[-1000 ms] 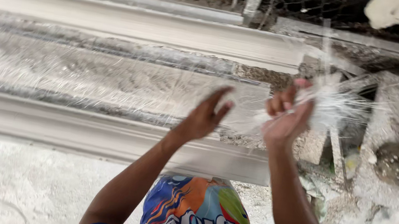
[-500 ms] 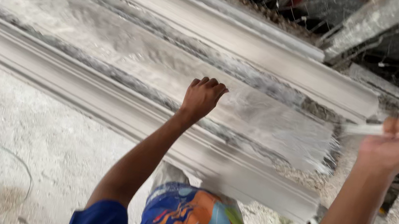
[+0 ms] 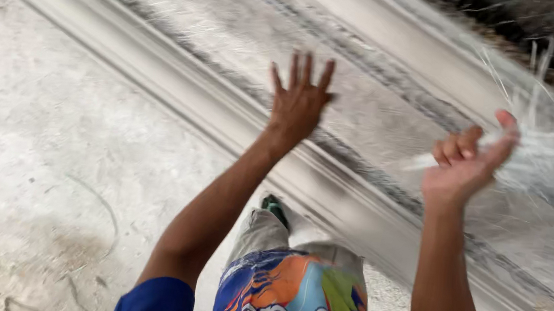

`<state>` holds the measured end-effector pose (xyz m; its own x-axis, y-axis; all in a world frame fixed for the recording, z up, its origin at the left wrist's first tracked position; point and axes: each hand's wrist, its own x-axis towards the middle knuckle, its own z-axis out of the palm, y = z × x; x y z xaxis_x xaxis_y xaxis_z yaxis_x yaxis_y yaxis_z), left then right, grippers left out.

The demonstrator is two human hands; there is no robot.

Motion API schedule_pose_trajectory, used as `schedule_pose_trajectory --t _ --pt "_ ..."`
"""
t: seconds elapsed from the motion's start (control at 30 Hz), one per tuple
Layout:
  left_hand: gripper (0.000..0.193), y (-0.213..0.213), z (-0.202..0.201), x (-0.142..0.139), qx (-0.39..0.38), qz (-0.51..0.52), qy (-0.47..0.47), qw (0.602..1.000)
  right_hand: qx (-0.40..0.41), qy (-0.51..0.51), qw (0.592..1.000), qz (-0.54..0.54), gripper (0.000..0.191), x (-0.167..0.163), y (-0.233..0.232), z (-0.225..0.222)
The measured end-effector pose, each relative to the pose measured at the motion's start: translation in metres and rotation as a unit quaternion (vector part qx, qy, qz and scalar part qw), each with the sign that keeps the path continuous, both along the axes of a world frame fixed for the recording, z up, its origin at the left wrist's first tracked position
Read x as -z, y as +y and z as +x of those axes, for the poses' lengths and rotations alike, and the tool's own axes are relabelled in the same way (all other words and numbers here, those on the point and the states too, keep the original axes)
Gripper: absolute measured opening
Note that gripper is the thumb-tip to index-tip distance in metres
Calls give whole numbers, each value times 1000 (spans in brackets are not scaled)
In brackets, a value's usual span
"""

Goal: The person retrieves a bundle of white fiberglass strands from a bucket and lays them over a long white molding profile. They then use a small plastic cup to scoop a white liquid from a bucket and pour it over the strands, smoothing the matting with their hands to embed it into the liquid.

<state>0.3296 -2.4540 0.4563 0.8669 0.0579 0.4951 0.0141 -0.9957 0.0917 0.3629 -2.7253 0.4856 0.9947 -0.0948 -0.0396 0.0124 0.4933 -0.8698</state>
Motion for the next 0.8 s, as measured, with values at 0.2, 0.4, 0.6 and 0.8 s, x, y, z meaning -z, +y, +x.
schedule_pose_trajectory --t 0.2,0.4,0.6,0.8 --pt "24 40 -41 -16 177 -509 114 835 -110 42 989 94 52 25 154 10" --pt "16 187 -2 -6 97 -270 60 956 72 -90 993 23 22 35 100 133" --pt "18 296 56 41 92 -131 81 984 83 -223 968 -81 48 56 108 162" --pt "16 368 78 42 84 -129 92 984 142 -102 984 -41 18 28 248 118"
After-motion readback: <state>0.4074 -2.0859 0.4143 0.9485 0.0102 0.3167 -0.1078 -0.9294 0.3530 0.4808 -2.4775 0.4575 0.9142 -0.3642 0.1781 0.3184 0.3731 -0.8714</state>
